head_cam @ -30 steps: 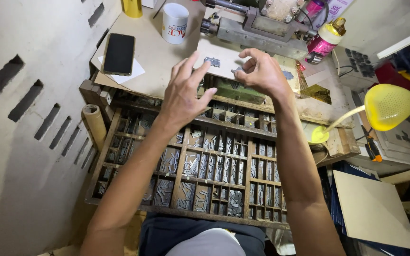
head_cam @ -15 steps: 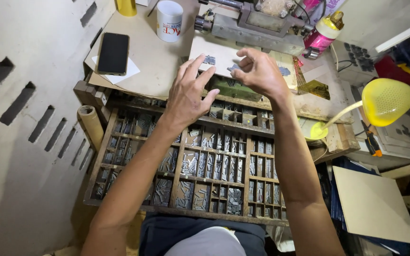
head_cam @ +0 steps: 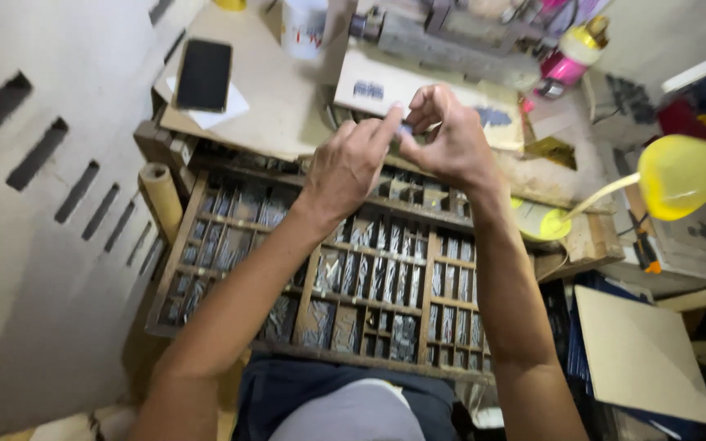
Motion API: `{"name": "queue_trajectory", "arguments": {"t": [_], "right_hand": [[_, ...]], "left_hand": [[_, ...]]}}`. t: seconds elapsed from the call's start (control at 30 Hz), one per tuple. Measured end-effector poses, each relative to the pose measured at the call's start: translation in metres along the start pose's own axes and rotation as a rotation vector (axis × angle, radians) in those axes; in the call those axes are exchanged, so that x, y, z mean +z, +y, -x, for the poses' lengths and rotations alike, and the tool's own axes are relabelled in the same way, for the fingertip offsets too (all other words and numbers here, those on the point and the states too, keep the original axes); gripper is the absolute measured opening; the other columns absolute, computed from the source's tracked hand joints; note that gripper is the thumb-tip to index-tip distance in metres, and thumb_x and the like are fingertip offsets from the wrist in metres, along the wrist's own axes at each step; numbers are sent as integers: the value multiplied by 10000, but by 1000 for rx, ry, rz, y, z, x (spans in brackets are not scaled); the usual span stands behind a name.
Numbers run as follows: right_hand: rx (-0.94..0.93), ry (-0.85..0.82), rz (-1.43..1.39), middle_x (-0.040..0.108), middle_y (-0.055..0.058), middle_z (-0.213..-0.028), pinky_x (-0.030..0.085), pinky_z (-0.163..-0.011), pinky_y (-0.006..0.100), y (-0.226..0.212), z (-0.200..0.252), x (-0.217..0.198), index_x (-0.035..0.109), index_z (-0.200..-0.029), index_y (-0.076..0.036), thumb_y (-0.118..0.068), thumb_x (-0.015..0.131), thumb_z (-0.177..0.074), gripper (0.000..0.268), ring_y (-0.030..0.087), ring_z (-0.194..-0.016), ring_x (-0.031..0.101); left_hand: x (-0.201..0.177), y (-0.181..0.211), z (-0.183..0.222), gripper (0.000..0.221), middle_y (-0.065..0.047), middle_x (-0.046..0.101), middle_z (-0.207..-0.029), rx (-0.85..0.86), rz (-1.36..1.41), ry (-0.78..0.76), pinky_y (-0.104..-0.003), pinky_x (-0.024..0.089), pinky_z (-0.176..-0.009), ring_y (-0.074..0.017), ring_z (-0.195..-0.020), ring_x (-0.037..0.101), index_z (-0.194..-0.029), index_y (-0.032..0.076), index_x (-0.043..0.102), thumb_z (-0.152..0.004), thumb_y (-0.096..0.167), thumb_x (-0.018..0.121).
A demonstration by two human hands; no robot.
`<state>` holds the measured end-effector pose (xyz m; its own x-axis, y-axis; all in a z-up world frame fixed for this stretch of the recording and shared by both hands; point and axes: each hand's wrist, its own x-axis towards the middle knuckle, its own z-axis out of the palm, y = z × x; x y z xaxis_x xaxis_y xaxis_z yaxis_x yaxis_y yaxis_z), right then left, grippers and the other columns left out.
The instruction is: Sorting and organizing metal letterpress type pieces into a wooden type case at a workstation.
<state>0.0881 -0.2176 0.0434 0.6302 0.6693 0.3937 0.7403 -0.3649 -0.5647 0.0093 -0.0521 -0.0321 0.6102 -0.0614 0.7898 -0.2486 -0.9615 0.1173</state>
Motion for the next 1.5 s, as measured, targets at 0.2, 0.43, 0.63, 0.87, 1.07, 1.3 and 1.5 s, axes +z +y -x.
{"name": "queue_trajectory", "arguments": {"t": [0.2, 0.43, 0.63, 0.87, 1.07, 1.3, 1.5], "right_hand": [[123, -84, -402, 733, 71, -843, 583, -709, 277, 15, 85, 72, 611, -1076, -47, -35, 827, -796, 354, 147, -776, 710], [444, -74, -870, 746, 145, -870, 592, -697, 263, 22, 207, 160, 670, -1004, 31, 75, 856, -785, 290, 168, -800, 739], [221, 4, -603, 752, 198, -951, 572, -718, 314, -33, 234, 155, 723, -1053, 79, 60, 850, -836, 253, 220, -868, 738], [171, 23, -571, 734, 185, -935, 563, -697, 301, -24, 248, 157, 744, -1038, 78, 60, 845, -845, 219, 188, -828, 703], [159, 27, -560, 722, 188, -941, 543, -703, 304, -32, 245, 155, 732, -1027, 78, 49, 821, -872, 181, 187, -847, 685], [165, -31, -675, 691, 172, -949, 536, -733, 348, -23, 245, 172, 698, -1019, 60, 26, 759, -924, 118, 205, -874, 665], [337, -94, -515, 708, 130, -756, 527, -677, 364, 14, 193, 212, 736, -937, -5, -88, 784, -933, 96, 188, -715, 646]], "left_hand": [[-7, 11, 101, 484, -26, 662, -881, 147, -73, -135, -280, 580, -618, -178, -719, 675, -1392, 144, 592, -916, 54, 588], [-44, 43, 225, 435, -167, 751, -995, -263, 801, -265, -404, 614, -773, -338, -899, 733, -1390, 110, 653, -968, 12, 610], [-64, 75, 239, 293, -189, 784, -943, -654, 1063, -114, -358, 620, -669, -349, -907, 758, -1243, 75, 746, -961, 14, 694], [-65, 82, 250, 252, -206, 772, -1013, -665, 1067, -111, -379, 620, -706, -362, -995, 726, -1197, 81, 757, -950, 42, 733], [-71, 81, 246, 260, -206, 779, -959, -692, 1066, -160, -378, 611, -705, -368, -934, 735, -1227, 81, 746, -972, 59, 702], [-82, 73, 255, 251, -186, 779, -891, -737, 980, -251, -416, 605, -663, -338, -886, 754, -1208, 97, 752, -963, 109, 698], [-90, 71, 304, 233, -168, 789, -779, -1016, 964, -331, -362, 629, -662, -252, -749, 789, -1159, 92, 778, -957, 171, 694]]}}
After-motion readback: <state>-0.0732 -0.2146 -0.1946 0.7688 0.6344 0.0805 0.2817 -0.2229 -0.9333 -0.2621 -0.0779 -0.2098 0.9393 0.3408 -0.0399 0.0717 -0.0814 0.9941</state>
